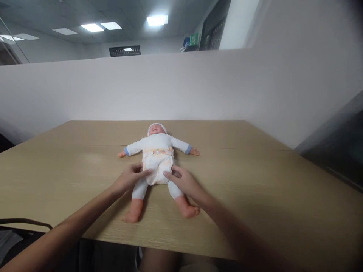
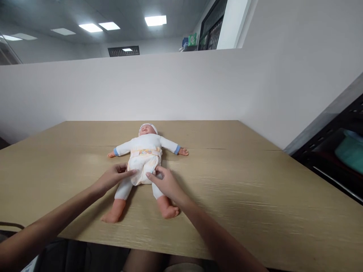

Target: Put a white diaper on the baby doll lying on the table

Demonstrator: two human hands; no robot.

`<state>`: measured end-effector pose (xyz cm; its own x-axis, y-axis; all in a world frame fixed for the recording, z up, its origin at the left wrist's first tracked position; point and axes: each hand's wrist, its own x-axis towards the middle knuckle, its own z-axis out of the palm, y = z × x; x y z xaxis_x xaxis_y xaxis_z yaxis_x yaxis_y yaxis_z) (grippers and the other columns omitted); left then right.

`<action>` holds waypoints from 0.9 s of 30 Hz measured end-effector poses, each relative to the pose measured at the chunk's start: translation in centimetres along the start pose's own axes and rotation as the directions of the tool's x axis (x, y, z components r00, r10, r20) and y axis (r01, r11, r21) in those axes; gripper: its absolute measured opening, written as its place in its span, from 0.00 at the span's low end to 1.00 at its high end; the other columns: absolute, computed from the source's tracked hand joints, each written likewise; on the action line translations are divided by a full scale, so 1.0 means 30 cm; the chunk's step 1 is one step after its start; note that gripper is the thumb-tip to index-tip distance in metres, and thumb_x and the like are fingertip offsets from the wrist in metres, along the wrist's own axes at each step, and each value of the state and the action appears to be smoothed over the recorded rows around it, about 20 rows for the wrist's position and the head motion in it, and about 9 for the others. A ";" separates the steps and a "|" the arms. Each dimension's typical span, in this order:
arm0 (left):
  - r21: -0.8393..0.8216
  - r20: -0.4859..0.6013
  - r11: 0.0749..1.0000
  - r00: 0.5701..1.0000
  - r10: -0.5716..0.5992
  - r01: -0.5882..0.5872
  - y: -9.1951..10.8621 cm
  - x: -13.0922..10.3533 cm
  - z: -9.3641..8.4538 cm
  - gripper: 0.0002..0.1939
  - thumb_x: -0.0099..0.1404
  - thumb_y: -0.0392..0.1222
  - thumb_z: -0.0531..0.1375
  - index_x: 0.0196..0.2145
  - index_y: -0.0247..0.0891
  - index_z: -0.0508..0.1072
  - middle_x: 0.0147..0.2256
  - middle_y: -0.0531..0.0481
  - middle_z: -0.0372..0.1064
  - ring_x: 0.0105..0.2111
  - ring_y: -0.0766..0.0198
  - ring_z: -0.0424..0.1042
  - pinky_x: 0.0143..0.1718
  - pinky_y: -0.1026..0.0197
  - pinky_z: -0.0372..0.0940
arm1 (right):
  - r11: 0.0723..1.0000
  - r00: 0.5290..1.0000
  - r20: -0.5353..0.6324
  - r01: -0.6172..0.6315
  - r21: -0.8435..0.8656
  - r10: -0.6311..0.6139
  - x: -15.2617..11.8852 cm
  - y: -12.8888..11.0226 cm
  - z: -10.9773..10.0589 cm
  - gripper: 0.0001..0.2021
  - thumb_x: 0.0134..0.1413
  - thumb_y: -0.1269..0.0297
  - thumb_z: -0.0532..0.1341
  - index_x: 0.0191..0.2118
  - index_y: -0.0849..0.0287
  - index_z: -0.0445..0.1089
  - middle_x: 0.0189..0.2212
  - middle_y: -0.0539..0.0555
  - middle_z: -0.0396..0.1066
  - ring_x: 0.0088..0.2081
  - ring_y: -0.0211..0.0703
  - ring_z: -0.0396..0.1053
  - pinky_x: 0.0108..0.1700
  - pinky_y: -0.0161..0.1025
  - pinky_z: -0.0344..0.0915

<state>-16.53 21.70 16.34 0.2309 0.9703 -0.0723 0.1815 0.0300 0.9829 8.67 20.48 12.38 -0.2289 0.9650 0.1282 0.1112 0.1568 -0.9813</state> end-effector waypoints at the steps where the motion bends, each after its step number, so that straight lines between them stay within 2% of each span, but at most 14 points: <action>1: -0.038 0.016 0.999 1.000 -0.002 0.003 -0.004 -0.002 0.010 0.27 0.58 0.62 0.78 0.45 0.38 0.87 0.47 0.41 0.85 0.49 0.42 0.81 0.49 0.51 0.75 | 0.999 1.000 0.018 -0.015 0.042 0.014 0.009 0.003 -0.005 0.23 0.60 0.41 0.69 0.47 0.57 0.80 0.49 0.56 0.84 0.52 0.55 0.80 0.55 0.46 0.76; 3: -0.118 0.063 0.991 0.996 -0.059 0.066 -0.012 -0.004 0.024 0.28 0.61 0.61 0.76 0.50 0.38 0.86 0.51 0.41 0.84 0.52 0.43 0.81 0.53 0.50 0.74 | 0.996 0.999 0.027 -0.040 0.081 0.038 0.023 0.008 -0.012 0.27 0.58 0.37 0.70 0.49 0.57 0.79 0.52 0.57 0.84 0.55 0.56 0.80 0.57 0.47 0.76; 5: -0.185 0.073 0.976 0.992 -0.101 0.113 -0.025 0.002 0.026 0.29 0.62 0.61 0.76 0.51 0.37 0.86 0.52 0.40 0.84 0.51 0.43 0.82 0.53 0.50 0.74 | 0.995 0.999 0.017 -0.048 0.085 0.047 0.034 0.012 -0.018 0.28 0.58 0.37 0.70 0.51 0.57 0.79 0.54 0.58 0.83 0.56 0.55 0.80 0.57 0.46 0.76; 10: -0.277 0.085 0.946 0.985 -0.152 0.170 -0.083 0.042 0.006 0.28 0.60 0.59 0.79 0.49 0.36 0.87 0.51 0.39 0.85 0.45 0.47 0.83 0.47 0.53 0.74 | 0.999 0.998 -0.052 -0.036 -0.012 0.036 0.046 0.023 -0.027 0.24 0.59 0.38 0.70 0.39 0.59 0.80 0.39 0.55 0.82 0.41 0.50 0.77 0.44 0.42 0.74; 14: -0.284 0.082 0.944 0.986 -0.149 0.166 -0.103 0.073 -0.001 0.28 0.59 0.59 0.79 0.49 0.36 0.87 0.50 0.38 0.85 0.44 0.49 0.83 0.45 0.53 0.74 | 0.999 0.993 -0.111 -0.030 -0.015 0.028 0.051 0.015 -0.023 0.24 0.55 0.38 0.72 0.35 0.58 0.78 0.34 0.53 0.79 0.36 0.46 0.72 0.38 0.39 0.69; 17: -0.317 0.082 0.924 0.976 -0.200 0.216 -0.083 0.084 0.013 0.29 0.61 0.63 0.77 0.46 0.33 0.87 0.48 0.35 0.85 0.42 0.49 0.83 0.42 0.55 0.73 | 0.994 0.987 -0.129 -0.094 0.047 0.099 0.062 0.007 -0.009 0.28 0.54 0.34 0.72 0.36 0.59 0.79 0.33 0.54 0.79 0.34 0.46 0.71 0.36 0.39 0.67; 21: -0.356 0.023 0.902 0.967 -0.253 0.244 -0.059 0.090 0.042 0.33 0.59 0.66 0.78 0.44 0.31 0.87 0.48 0.32 0.85 0.42 0.47 0.83 0.41 0.55 0.73 | 0.970 0.957 -0.183 -0.205 0.128 0.226 0.085 -0.001 0.010 0.35 0.50 0.27 0.72 0.36 0.62 0.81 0.36 0.59 0.82 0.35 0.49 0.75 0.36 0.40 0.68; 24: -0.342 0.002 0.908 0.966 -0.258 0.243 -0.068 0.093 0.054 0.33 0.57 0.66 0.79 0.44 0.32 0.88 0.48 0.33 0.85 0.43 0.46 0.83 0.42 0.55 0.74 | 0.949 0.936 -0.199 -0.254 0.187 0.290 0.090 -0.011 0.017 0.34 0.47 0.29 0.74 0.35 0.62 0.82 0.36 0.60 0.83 0.35 0.49 0.76 0.35 0.40 0.68; 27: -0.328 -0.014 0.923 0.976 -0.216 0.200 -0.086 0.092 0.055 0.32 0.57 0.67 0.78 0.43 0.32 0.88 0.46 0.35 0.86 0.40 0.51 0.83 0.40 0.57 0.73 | 0.947 0.937 -0.180 -0.269 0.176 0.300 0.078 -0.026 0.013 0.32 0.48 0.31 0.75 0.36 0.61 0.82 0.36 0.59 0.83 0.34 0.48 0.75 0.33 0.39 0.66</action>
<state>-14.78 23.92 13.33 0.1730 0.9441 -0.2806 -0.1003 0.3003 0.9486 7.68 22.53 13.38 -0.0071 0.9889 -0.1484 -0.0035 -0.1484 -0.9889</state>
